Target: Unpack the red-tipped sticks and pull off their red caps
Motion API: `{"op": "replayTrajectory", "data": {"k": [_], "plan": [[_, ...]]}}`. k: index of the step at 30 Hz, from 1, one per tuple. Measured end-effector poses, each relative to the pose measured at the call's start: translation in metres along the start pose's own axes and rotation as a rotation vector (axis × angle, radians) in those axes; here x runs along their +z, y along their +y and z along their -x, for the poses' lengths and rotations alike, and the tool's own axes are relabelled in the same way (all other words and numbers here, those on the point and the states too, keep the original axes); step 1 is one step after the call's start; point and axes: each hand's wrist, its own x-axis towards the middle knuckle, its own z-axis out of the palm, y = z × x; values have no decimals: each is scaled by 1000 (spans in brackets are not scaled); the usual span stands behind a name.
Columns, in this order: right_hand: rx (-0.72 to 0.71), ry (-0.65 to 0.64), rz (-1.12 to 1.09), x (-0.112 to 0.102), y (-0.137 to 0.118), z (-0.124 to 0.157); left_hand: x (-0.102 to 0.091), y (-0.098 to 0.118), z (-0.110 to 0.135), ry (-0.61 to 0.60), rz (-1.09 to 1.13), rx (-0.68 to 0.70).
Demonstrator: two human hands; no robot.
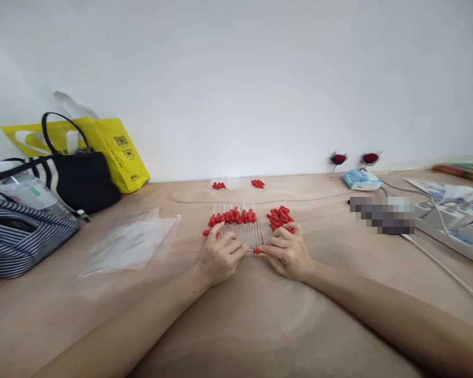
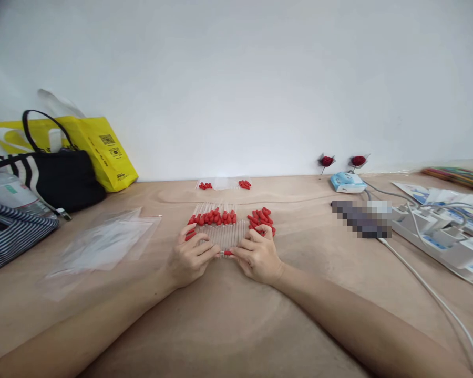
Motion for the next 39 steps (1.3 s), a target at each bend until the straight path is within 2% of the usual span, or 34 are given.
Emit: {"op": "replayTrajectory", "data": {"k": [8, 13, 17, 19, 23, 28, 32, 35, 39], "plan": [[-22, -2, -22, -3, -2, 0, -1, 1, 2, 6, 11, -7], [5, -73, -28, -4, -4, 0, -2, 4, 0, -10, 18, -9], [47, -87, -23, -9, 3, 3, -3, -4, 6, -12, 41, -33], [144, -43, 4, -13, 12, 5, -6, -15, 14, 19, 45, -128], [376, 63, 36, -15, 34, 7, -16, -33, 20, 45, 153, -448], [695, 87, 77, -6, 60, 8, -21, -39, 10, -97, 498, -828], [938, 68, 88, -7, 82, 14, -17, -46, 15, -267, 755, -1121], [1044, 32, 84, -8, 90, 16, -13, -48, 24, -349, 803, -1182], [1057, -80, 90, -8, 88, 14, -11, -47, 25, -372, 670, -1168]]}}
